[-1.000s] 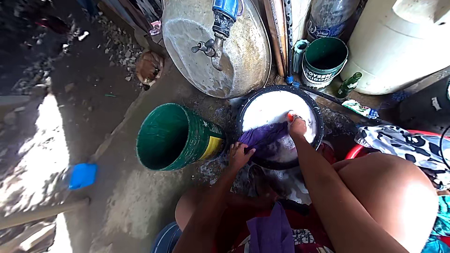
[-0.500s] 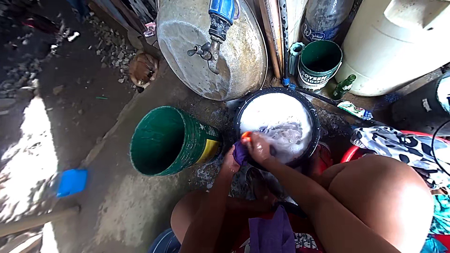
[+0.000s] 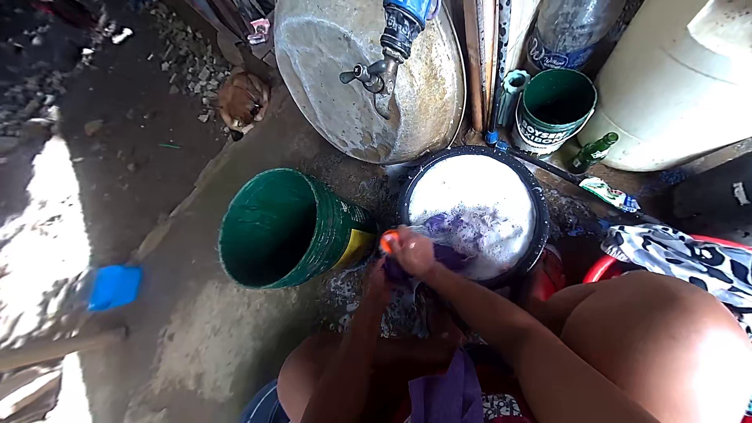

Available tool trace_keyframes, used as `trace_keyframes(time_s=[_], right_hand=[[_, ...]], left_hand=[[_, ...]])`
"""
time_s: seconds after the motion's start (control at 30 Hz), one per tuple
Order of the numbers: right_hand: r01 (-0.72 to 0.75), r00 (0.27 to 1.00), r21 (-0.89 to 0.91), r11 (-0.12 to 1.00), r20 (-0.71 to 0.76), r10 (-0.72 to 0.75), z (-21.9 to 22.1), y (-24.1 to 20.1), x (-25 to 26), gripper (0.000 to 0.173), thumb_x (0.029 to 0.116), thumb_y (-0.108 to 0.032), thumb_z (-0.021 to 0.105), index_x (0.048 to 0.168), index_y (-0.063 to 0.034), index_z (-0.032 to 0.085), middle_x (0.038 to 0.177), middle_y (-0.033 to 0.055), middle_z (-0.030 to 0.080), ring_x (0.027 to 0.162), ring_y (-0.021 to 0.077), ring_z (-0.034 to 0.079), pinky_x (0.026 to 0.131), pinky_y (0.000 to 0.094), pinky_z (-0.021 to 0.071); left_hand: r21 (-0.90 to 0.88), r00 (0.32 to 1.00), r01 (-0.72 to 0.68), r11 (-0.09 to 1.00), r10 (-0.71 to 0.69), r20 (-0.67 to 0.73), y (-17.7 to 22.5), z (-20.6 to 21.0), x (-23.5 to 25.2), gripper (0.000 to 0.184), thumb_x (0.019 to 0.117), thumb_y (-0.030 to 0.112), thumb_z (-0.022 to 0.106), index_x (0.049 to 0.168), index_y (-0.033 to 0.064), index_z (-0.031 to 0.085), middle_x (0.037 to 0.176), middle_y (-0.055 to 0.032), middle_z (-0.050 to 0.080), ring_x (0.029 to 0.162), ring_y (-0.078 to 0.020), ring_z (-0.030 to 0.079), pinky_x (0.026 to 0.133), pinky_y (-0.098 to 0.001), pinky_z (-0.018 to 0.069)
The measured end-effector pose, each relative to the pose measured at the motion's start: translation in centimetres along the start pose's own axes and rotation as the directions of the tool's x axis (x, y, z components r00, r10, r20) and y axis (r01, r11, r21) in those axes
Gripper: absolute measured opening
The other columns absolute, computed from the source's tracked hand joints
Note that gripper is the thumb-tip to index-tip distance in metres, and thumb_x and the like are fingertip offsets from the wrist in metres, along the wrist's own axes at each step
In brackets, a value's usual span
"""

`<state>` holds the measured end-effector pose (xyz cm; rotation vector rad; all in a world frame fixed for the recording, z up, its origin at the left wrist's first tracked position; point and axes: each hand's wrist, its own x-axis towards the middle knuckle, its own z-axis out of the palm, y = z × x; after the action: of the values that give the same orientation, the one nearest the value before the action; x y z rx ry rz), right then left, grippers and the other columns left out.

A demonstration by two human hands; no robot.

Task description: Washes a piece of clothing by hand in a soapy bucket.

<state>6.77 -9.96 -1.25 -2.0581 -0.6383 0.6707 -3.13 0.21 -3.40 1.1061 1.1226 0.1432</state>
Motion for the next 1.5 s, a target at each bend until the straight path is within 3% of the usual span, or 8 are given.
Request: trace_keyframes(time_s=[0.07,0.3,0.47,0.7,0.87,1.1,1.33,1.5], right_hand=[[0.174,0.985,0.014,0.985,0.007,-0.174,2.0,-0.8,-0.4,0.053,0.107,-0.042,0.045,0.12,0.0037,0.067,0.109,0.0256,0.073,0.106,0.0417,0.071,0.09,0.0606,0.0542],[-0.213,0.958,-0.326,0.921,0.114,0.262,-2.4,7.8,2.1,0.058,0.1098,-0.047,0.035,0.135,-0.0016,0.059,0.126,0.0272,0.067,0.12,0.0462,0.064,0.097,0.0655,0.0504],[0.217,0.976,-0.002,0.976,-0.002,-0.217,3.0,-0.9,0.1,0.056,0.1039,-0.046,0.051,0.115,0.0053,0.069,0.103,0.027,0.073,0.1,0.043,0.072,0.088,0.0607,0.0545],[-0.279,0.937,-0.391,0.877,0.09,0.338,-3.6,9.4,2.2,0.055,0.1095,-0.046,0.039,0.136,-0.0026,0.06,0.129,0.0276,0.066,0.123,0.0472,0.062,0.098,0.0669,0.0487],[0.083,0.996,-0.082,0.993,0.036,-0.08,2.5,0.2,-0.6,0.054,0.1074,-0.045,0.044,0.123,0.0015,0.066,0.112,0.025,0.072,0.107,0.0414,0.071,0.09,0.0598,0.0547],[-0.368,0.902,-0.51,0.778,0.009,0.432,-7.9,12.2,-1.1,0.051,0.1095,-0.038,0.044,0.137,0.0024,0.057,0.135,0.0303,0.061,0.128,0.0486,0.058,0.102,0.0663,0.0456],[0.05,0.97,-0.309,0.95,0.24,0.027,-9.7,7.4,0.9,0.054,0.0849,-0.022,0.081,0.136,-0.0111,0.066,0.157,0.0199,0.043,0.142,0.0484,0.037,0.105,0.0723,0.0378],[-0.024,0.996,-0.005,1.0,0.089,0.024,-13.4,11.5,1.2,0.028,0.0931,-0.021,0.072,0.102,0.0052,0.075,0.115,0.025,0.069,0.115,0.0396,0.063,0.099,0.0628,0.0475]], left_hand=[[-0.111,0.999,-0.02,0.994,0.025,0.044,0.5,0.1,-1.0,0.029,0.1113,0.021,0.03,0.121,0.0049,0.052,0.095,-0.0093,0.065,0.082,-0.0178,0.065,0.073,-0.0382,0.0573],[-0.07,0.99,0.062,0.996,-0.07,-0.124,1.5,-0.5,-0.7,0.035,0.11,0.028,0.042,0.131,0.0002,0.051,0.113,-0.0155,0.062,0.099,-0.0223,0.063,0.086,-0.0427,0.055],[-0.165,0.994,0.098,0.981,-0.104,-0.032,1.8,0.1,-1.8,0.023,0.1099,0.02,0.035,0.111,0.0076,0.054,0.086,-0.0069,0.065,0.074,-0.0157,0.065,0.066,-0.0358,0.0573],[-0.206,0.964,0.077,0.976,-0.126,-0.236,2.8,-0.7,-0.8,0.038,0.1099,0.03,0.043,0.133,0.0008,0.047,0.116,-0.0162,0.059,0.099,-0.0233,0.061,0.085,-0.044,0.054],[-0.207,0.993,0.121,0.971,-0.118,0.027,2.5,-0.1,-1.2,0.036,0.1117,0.031,0.028,0.112,0.0083,0.055,0.088,-0.0072,0.066,0.079,-0.0168,0.066,0.07,-0.0375,0.0578],[-0.223,0.995,-0.073,0.972,0.087,0.053,6.5,1.7,-3.6,0.028,0.1116,0.027,0.035,0.115,0.0063,0.053,0.092,-0.0058,0.064,0.083,-0.0143,0.066,0.075,-0.0355,0.0587],[0.234,0.892,-0.404,0.884,0.324,0.317,11.8,10.8,-7.7,0.027,0.1083,0.022,0.049,0.119,0.0002,0.061,0.101,-0.01,0.064,0.09,-0.0156,0.062,0.084,-0.0363,0.0543],[-0.016,0.82,-0.434,0.901,0.402,0.407,18.4,10.1,-11.9,0.022,0.1095,0.024,0.045,0.115,0.0103,0.06,0.096,-0.0004,0.067,0.086,-0.0102,0.067,0.078,-0.0303,0.0586]])
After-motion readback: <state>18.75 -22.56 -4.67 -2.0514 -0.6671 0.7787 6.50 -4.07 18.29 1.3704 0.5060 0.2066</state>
